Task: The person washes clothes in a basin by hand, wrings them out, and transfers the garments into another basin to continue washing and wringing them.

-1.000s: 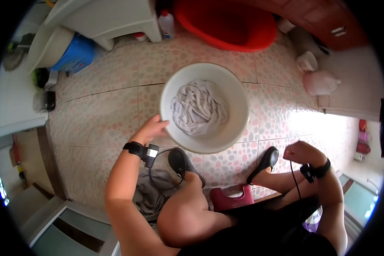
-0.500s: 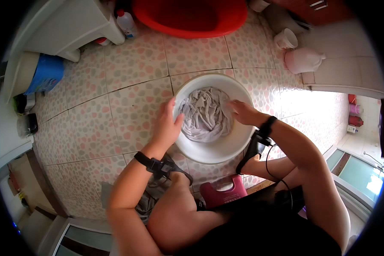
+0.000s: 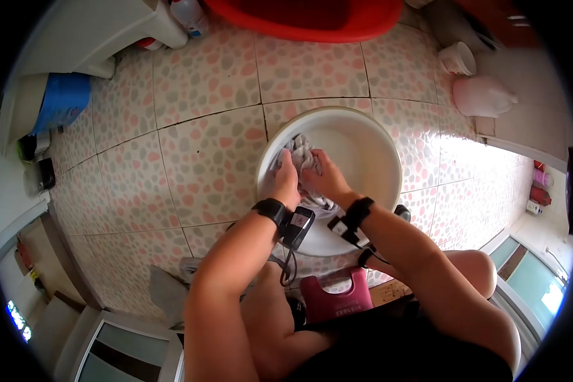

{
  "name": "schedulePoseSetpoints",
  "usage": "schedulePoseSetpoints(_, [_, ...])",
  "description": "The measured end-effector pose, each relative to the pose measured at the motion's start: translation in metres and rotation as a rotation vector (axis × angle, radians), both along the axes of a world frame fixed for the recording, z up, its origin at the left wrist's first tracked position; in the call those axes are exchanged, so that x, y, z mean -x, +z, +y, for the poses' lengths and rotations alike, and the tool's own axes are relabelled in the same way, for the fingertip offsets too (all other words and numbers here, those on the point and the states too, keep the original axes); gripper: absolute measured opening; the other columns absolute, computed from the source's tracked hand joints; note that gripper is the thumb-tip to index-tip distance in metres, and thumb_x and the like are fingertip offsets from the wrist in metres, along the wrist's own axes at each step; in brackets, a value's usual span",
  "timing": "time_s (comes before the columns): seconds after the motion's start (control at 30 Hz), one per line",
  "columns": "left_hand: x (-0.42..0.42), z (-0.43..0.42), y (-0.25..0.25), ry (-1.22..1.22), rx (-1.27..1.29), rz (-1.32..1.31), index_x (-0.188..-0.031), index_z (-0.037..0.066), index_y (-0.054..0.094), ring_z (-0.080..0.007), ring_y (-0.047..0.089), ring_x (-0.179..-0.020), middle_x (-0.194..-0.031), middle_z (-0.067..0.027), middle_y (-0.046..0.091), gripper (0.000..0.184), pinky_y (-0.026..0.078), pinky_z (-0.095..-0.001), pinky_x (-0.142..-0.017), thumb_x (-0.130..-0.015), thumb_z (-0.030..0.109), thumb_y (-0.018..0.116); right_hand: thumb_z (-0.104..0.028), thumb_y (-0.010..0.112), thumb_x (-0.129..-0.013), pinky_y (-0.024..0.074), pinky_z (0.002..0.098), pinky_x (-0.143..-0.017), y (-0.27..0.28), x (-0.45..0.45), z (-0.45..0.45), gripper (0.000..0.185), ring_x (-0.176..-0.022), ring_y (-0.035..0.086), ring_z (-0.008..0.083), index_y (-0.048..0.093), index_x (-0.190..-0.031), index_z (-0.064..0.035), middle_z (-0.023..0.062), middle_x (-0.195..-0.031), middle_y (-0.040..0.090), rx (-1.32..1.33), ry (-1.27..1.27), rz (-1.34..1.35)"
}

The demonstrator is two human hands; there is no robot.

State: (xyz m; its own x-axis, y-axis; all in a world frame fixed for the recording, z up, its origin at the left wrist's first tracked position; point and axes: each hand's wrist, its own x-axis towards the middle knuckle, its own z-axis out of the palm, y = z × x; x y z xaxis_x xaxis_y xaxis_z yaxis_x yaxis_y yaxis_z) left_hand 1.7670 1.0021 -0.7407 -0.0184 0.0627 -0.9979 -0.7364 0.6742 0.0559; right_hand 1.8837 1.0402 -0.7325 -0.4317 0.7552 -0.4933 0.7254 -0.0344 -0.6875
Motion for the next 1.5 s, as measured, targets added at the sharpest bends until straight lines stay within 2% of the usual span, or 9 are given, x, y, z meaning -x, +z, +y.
schedulePoseSetpoints(0.1, [-0.003, 0.001, -0.004, 0.475, -0.591, -0.312, -0.096, 0.006, 0.056, -0.0173, 0.054, -0.083, -0.092, -0.0053, 0.057, 0.029, 0.046, -0.0296, -0.074, -0.091, 0.029, 0.038, -0.023, 0.05, -0.087, 0.0444, 0.0389, -0.075, 0.035, 0.025, -0.007, 0.026, -0.092, 0.056, 0.0357, 0.049, -0.107, -0.0065, 0.0204, -0.093, 0.06, 0.176, -0.121, 0.173])
schedulePoseSetpoints(0.27, [0.005, 0.013, -0.04, 0.334, -0.579, -0.121, -0.1, 0.002, 0.053, -0.0203, 0.053, -0.089, -0.096, -0.0087, 0.057, 0.024, 0.043, -0.0313, -0.08, -0.088, 0.017, 0.038, -0.03, 0.047, -0.088, 0.0435, 0.0464, -0.063, 0.032, 0.032, 0.023, 0.026, -0.072, 0.056, 0.0412, 0.049, -0.097, -0.0064, 0.0201, -0.074, 0.06, -0.221, 0.204, -0.026])
schedulePoseSetpoints(0.43, [0.068, 0.035, -0.018, -0.297, -0.594, 1.018, -0.106, -0.005, 0.052, -0.0322, 0.052, -0.095, -0.104, -0.0222, 0.055, 0.037, 0.037, -0.0338, -0.085, -0.09, 0.024, 0.035, -0.031, 0.053, -0.084, 0.045, 0.0442, -0.067, 0.051, -0.014, 0.051, 0.031, -0.077, 0.058, 0.0368, 0.047, -0.102, -0.0071, 0.017, -0.083, 0.06, -0.353, 0.136, -0.129])
schedulePoseSetpoints(0.83, [0.064, -0.018, 0.013, -0.021, -0.286, 0.313, -0.109, 0.005, 0.051, -0.0208, 0.049, -0.097, -0.108, -0.0052, 0.048, 0.031, 0.049, -0.0374, -0.074, -0.087, 0.026, 0.049, -0.033, 0.062, -0.075, 0.0355, 0.0453, -0.094, 0.016, 0.015, 0.067, 0.061, -0.119, 0.031, 0.0464, 0.039, -0.127, -0.0112, 0.0279, -0.131, 0.027, -0.222, 0.093, -0.117])
schedulePoseSetpoints(1.13, [0.059, -0.004, 0.038, 0.152, -0.314, 0.285, -0.125, 0.011, 0.042, -0.0204, 0.042, -0.111, -0.125, -0.0064, 0.04, 0.036, 0.041, -0.0383, -0.092, -0.091, 0.026, 0.039, -0.03, 0.056, -0.08, 0.035, 0.0357, -0.092, 0.001, 0.076, 0.045, 0.033, -0.091, 0.052, 0.0291, 0.058, -0.102, -0.0053, 0.0183, -0.11, 0.048, -0.152, 0.304, -0.343])
schedulePoseSetpoints(1.2, [0.06, -0.014, 0.015, 0.214, -0.483, 0.278, -0.124, 0.011, 0.043, -0.0196, 0.044, -0.109, -0.125, -0.0067, 0.041, 0.039, 0.04, -0.0383, -0.092, -0.091, 0.032, 0.039, -0.018, 0.052, -0.083, 0.0379, 0.0299, -0.086, 0.02, 0.056, 0.034, 0.021, -0.08, 0.053, 0.0231, 0.058, -0.095, -0.0024, 0.0105, -0.097, 0.055, 0.315, -0.41, 0.51])
schedulePoseSetpoints(1.27, [0.058, -0.011, 0.012, 0.272, -0.657, 0.265, -0.124, 0.011, 0.043, -0.0189, 0.046, -0.107, -0.125, -0.007, 0.043, 0.043, 0.04, -0.0383, -0.092, -0.09, 0.038, 0.039, -0.01, 0.051, -0.085, 0.0401, 0.0241, -0.075, 0.056, 0.05, 0.038, 0.02, -0.083, 0.052, 0.0163, 0.055, -0.102, -0.0019, 0.0048, -0.093, 0.055, 0.029, -0.167, 0.373])
schedulePoseSetpoints(1.33, [0.056, 0.005, 0.032, 0.662, -0.787, 0.009, -0.12, 0.007, 0.044, -0.0202, 0.051, -0.103, -0.115, -0.0074, 0.05, 0.044, 0.041, -0.0335, -0.089, -0.09, 0.038, 0.039, -0.021, 0.056, -0.084, 0.0406, 0.0271, -0.07, 0.068, 0.058, 0.036, 0.027, -0.078, 0.048, 0.013, 0.052, -0.101, -0.0018, 0.0045, -0.085, 0.055, 0.477, -0.632, 0.836])
schedulePoseSetpoints(1.5, [0.049, 0.03, 0.046, 0.574, -0.603, 0.087, -0.108, 0.005, 0.051, -0.0196, 0.057, -0.088, -0.102, -0.0083, 0.056, 0.042, 0.047, -0.0321, -0.076, -0.091, 0.04, 0.034, -0.025, 0.056, -0.085, 0.0426, 0.0304, -0.071, 0.078, 0.048, 0.0, 0.027, -0.076, 0.054, 0.0175, 0.052, -0.101, -0.0025, 0.0123, -0.082, 0.058, 0.051, -0.079, 0.329])
